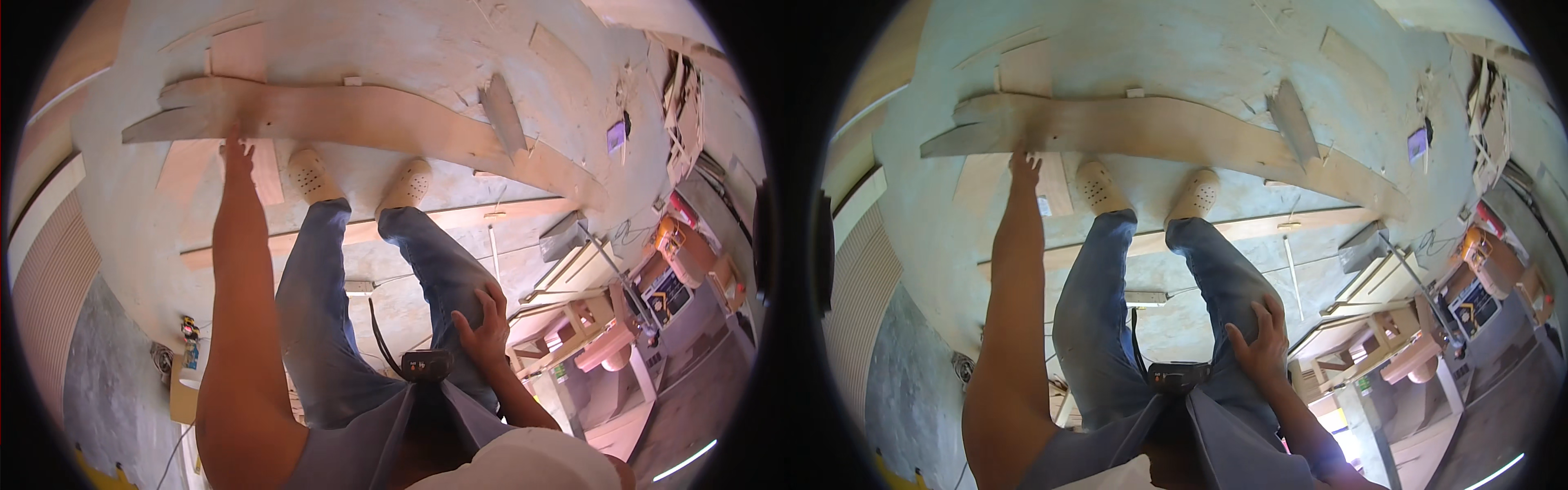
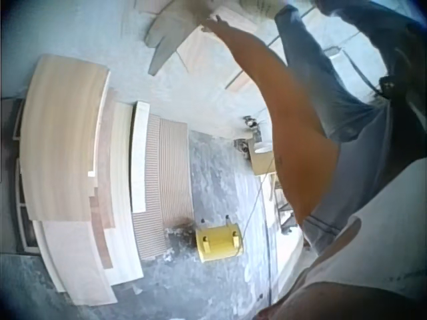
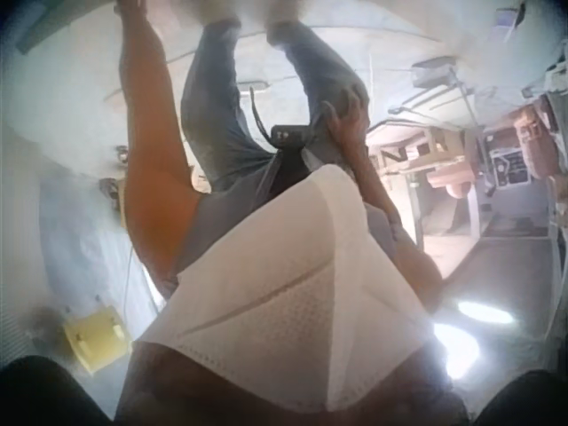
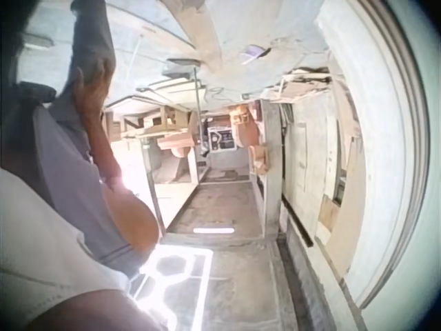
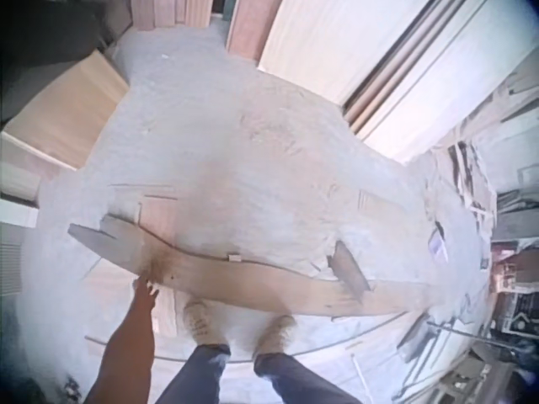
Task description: The person picks up wooden boards, curved pieces, and strips from the floor by hand and stacks them onto a pile of wood.
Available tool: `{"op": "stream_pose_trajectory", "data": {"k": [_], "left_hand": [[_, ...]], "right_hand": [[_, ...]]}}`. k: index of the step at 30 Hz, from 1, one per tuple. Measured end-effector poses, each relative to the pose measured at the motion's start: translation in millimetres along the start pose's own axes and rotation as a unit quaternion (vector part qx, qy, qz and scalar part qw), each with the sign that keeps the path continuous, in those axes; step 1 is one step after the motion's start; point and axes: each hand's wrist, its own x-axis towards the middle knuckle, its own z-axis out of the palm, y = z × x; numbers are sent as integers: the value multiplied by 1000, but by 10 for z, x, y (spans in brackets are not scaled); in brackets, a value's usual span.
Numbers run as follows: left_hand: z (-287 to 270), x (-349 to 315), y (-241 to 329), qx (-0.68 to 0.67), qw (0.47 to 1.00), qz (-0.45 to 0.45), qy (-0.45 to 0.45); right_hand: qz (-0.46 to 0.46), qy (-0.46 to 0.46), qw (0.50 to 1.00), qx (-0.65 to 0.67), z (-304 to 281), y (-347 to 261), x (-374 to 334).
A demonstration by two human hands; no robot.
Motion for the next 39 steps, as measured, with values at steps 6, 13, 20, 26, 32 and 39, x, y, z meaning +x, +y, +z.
{"op": "stream_pose_trajectory", "data": {"k": [6, 13, 20, 26, 32, 39], "left_hand": [[55, 44, 157, -30, 999, -3, -31], [401, -1013, 596, -123, 984, 77, -107], [301, -3522, 1875, -50, 959, 243, -135], [335, -5989, 3163, -30, 920, 339, -195], [889, -7937, 3818, 33, 841, 425, -333], [962, -9843, 5115, 37, 731, 540, -416]], "right_hand": [[-3, -9, 1000, 16, 43, 27, -29], [0, -15, 999, 35, 12, -125, -127], [26, 36, 990, 132, 288, 112, -368], [12, 173, 966, 191, -608, -115, -352], [10, 268, 933, 238, -1680, -227, -6], [-8, 477, 816, 325, -2316, 351, 249]]}}
